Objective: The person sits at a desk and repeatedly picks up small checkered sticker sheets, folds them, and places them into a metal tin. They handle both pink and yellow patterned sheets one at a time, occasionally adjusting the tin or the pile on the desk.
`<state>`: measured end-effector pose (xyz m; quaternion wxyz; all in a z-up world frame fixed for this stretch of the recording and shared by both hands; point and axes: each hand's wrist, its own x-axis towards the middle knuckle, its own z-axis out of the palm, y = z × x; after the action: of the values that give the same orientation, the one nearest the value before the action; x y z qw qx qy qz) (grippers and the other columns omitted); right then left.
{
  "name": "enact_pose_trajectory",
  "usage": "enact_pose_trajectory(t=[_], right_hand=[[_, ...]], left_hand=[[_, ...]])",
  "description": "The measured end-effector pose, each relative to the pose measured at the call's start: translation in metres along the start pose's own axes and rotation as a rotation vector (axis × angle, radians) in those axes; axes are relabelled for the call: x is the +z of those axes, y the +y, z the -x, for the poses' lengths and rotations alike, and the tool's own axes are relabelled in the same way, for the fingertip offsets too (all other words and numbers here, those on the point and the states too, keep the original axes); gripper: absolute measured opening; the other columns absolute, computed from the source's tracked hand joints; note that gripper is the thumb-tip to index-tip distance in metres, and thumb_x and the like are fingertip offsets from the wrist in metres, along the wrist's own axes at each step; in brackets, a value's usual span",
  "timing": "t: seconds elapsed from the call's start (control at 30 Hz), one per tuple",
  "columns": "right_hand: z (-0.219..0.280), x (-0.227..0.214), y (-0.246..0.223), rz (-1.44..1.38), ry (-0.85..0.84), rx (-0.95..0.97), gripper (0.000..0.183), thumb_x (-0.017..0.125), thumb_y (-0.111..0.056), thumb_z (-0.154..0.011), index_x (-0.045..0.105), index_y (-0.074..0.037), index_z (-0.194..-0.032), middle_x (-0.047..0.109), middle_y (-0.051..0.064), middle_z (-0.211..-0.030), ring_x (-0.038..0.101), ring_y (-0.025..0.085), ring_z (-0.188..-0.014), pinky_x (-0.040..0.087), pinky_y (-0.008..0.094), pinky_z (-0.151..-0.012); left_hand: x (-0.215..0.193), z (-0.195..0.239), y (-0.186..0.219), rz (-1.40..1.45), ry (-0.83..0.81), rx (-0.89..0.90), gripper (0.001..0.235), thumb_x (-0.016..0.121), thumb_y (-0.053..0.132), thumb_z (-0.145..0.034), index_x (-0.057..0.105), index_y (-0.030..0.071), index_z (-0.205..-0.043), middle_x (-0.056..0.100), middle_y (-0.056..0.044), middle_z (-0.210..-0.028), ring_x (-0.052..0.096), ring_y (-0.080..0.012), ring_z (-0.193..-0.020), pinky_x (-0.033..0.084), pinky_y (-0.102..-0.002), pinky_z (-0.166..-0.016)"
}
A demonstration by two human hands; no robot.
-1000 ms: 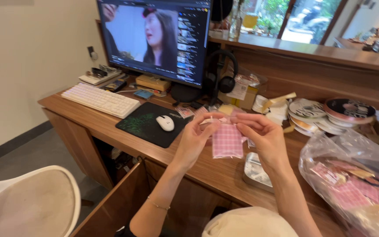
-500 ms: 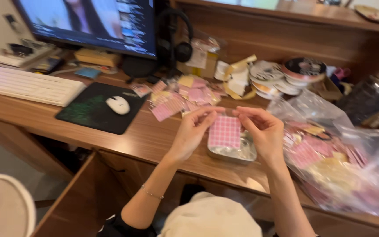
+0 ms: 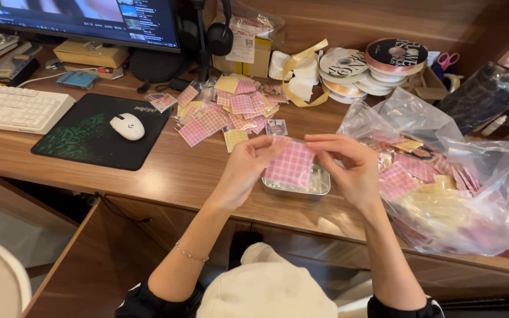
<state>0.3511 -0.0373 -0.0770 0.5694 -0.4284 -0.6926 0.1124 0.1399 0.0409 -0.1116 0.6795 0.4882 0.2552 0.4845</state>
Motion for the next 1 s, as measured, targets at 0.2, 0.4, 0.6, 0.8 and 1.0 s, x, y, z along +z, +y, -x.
enact_pose_trajectory(t=[0.2, 0.4, 0.6, 0.8, 1.0], right_hand=[[-0.002, -0.001, -0.012, 0.066, -0.013, -0.114, 0.022, 0.083, 0.008, -0.104, 0.093, -0.009, -0.113, 0.091, 0.012, -0.120, 0.087, 0.024, -0.110, 0.070, 0.036, -0.092], [-0.002, -0.001, -0.017, 0.088, -0.029, -0.143, 0.024, 0.081, 0.009, -0.104, 0.093, -0.010, -0.113, 0.091, 0.012, -0.120, 0.087, 0.029, -0.111, 0.069, 0.042, -0.095], [-0.002, 0.000, -0.020, 0.186, -0.029, -0.191, 0.024, 0.082, 0.007, -0.103, 0.093, -0.013, -0.111, 0.092, 0.010, -0.119, 0.088, 0.032, -0.110, 0.068, 0.043, -0.095], [0.007, -0.005, -0.004, 0.216, -0.021, -0.140, 0.046, 0.069, 0.014, -0.097, 0.094, -0.019, -0.115, 0.089, 0.005, -0.134, 0.086, 0.026, -0.117, 0.067, 0.044, -0.104], [0.017, 0.031, -0.014, -0.293, 0.146, 0.340, 0.068, 0.087, -0.005, -0.100, 0.062, -0.006, -0.163, 0.080, 0.010, -0.124, 0.074, 0.015, -0.114, 0.062, 0.035, -0.108]], left_hand=[[0.001, 0.003, 0.000, -0.034, 0.011, 0.059, 0.029, 0.091, 0.017, -0.104, 0.086, 0.001, -0.128, 0.090, -0.012, -0.111, 0.085, -0.0135, -0.098, 0.074, -0.031, -0.085], [0.005, 0.010, 0.010, -0.039, 0.016, 0.038, 0.035, 0.094, 0.017, -0.099, 0.085, -0.001, -0.128, 0.090, -0.012, -0.110, 0.086, -0.0149, -0.096, 0.074, -0.030, -0.082], [0.005, 0.010, 0.009, -0.027, 0.023, 0.036, 0.035, 0.095, 0.015, -0.098, 0.086, -0.002, -0.128, 0.090, -0.014, -0.110, 0.087, -0.0176, -0.094, 0.074, -0.032, -0.080], [-0.002, 0.003, -0.007, -0.026, 0.038, 0.056, 0.037, 0.094, 0.015, -0.099, 0.085, 0.000, -0.132, 0.091, -0.015, -0.114, 0.087, -0.0178, -0.097, 0.074, -0.031, -0.081], [0.015, 0.022, 0.012, -0.158, 0.049, 0.152, 0.040, 0.093, 0.023, -0.101, 0.086, 0.006, -0.136, 0.090, -0.016, -0.118, 0.082, -0.0159, -0.104, 0.074, -0.034, -0.088]])
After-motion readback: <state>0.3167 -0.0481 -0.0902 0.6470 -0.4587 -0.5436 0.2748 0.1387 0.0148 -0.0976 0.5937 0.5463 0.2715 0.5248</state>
